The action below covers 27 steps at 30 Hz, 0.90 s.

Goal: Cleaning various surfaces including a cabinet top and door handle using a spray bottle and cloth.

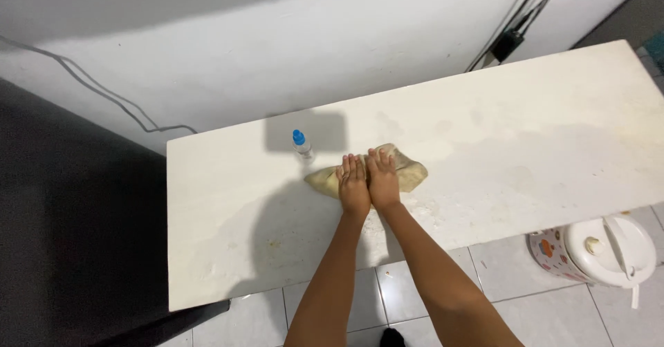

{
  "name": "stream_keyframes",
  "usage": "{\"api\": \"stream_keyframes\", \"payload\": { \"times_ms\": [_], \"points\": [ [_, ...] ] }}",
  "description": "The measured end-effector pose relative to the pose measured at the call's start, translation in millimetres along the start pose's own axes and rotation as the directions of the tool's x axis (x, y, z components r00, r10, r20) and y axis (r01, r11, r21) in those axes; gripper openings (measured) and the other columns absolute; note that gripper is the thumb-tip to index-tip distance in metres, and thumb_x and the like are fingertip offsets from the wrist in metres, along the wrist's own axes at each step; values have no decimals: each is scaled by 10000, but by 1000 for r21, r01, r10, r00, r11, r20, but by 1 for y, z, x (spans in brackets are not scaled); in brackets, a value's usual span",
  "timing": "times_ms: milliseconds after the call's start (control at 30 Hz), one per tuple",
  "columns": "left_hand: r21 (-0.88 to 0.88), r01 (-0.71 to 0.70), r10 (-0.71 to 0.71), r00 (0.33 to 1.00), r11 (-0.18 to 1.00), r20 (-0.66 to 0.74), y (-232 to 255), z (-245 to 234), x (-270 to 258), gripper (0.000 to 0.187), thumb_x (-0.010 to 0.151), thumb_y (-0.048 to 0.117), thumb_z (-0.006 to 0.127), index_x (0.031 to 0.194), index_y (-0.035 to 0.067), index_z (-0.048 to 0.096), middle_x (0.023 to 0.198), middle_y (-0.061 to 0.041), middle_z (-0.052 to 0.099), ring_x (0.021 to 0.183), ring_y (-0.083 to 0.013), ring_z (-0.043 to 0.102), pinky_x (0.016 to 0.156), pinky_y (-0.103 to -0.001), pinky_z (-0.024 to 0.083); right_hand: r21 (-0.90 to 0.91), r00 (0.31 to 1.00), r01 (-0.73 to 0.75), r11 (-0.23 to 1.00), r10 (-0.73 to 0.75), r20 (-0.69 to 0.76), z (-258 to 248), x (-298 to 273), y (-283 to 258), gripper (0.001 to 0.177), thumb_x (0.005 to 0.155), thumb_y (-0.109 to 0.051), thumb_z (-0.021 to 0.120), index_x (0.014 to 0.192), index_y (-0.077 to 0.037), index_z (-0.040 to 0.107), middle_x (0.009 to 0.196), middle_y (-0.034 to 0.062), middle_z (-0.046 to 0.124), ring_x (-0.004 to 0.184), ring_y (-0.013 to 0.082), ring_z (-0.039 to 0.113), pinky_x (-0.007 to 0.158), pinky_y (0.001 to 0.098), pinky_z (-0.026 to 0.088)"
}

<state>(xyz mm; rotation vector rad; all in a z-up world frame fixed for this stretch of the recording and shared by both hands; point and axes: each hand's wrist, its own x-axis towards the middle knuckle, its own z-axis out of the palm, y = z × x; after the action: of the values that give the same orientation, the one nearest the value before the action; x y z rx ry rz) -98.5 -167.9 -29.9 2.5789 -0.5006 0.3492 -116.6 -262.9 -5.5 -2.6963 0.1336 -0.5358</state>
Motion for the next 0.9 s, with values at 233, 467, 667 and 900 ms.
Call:
{"api": "stream_keyframes", "payload": {
  "times_ms": [233, 467, 667, 900],
  "points": [
    [-94, 4, 0, 999, 996, 35, 11, -39, -47, 479, 985, 70, 565, 1448, -49, 535, 1547, -220, 476, 1496, -323, 374, 1224, -490, 258, 130, 998, -68, 989, 68, 7, -35, -41, -35, 396, 960, -63, 577, 1352, -23, 614, 1430, 193, 598, 1385, 369, 521, 1185, 499, 375],
    [-225, -60, 59, 998, 973, -10, -2, -98, -100, 381, 958, 33, 617, 1321, -82, 620, 1405, -244, 608, 1370, -343, 553, 1163, -426, 419, 160, 982, -185, 970, 190, -20, -50, -103, -88, 414, 913, -69, 619, 1327, -47, 639, 1284, 249, 665, 1219, 436, 610, 1004, 491, 522],
    [-298, -3, -9, 999, 955, -37, -40, -156, -150, 343, 928, 52, 685, 1245, -76, 660, 1322, -245, 656, 1294, -364, 610, 1114, -421, 476, 368, 965, -259, 893, 258, 52, -64, -137, -166, 318, 942, -125, 623, 1245, -40, 661, 1126, 240, 722, 990, 423, 712, 830, 485, 599],
    [-257, 156, -211, 957, 954, -200, -92, -234, -129, 370, 1012, 225, 647, 1290, -20, 628, 1322, -198, 663, 1290, -369, 611, 1125, -447, 471, 229, 970, -136, 964, 177, -168, -37, -110, -266, 329, 989, -313, 608, 1206, -68, 644, 1275, 183, 670, 1255, 421, 579, 1080, 530, 436]
  ]
}}
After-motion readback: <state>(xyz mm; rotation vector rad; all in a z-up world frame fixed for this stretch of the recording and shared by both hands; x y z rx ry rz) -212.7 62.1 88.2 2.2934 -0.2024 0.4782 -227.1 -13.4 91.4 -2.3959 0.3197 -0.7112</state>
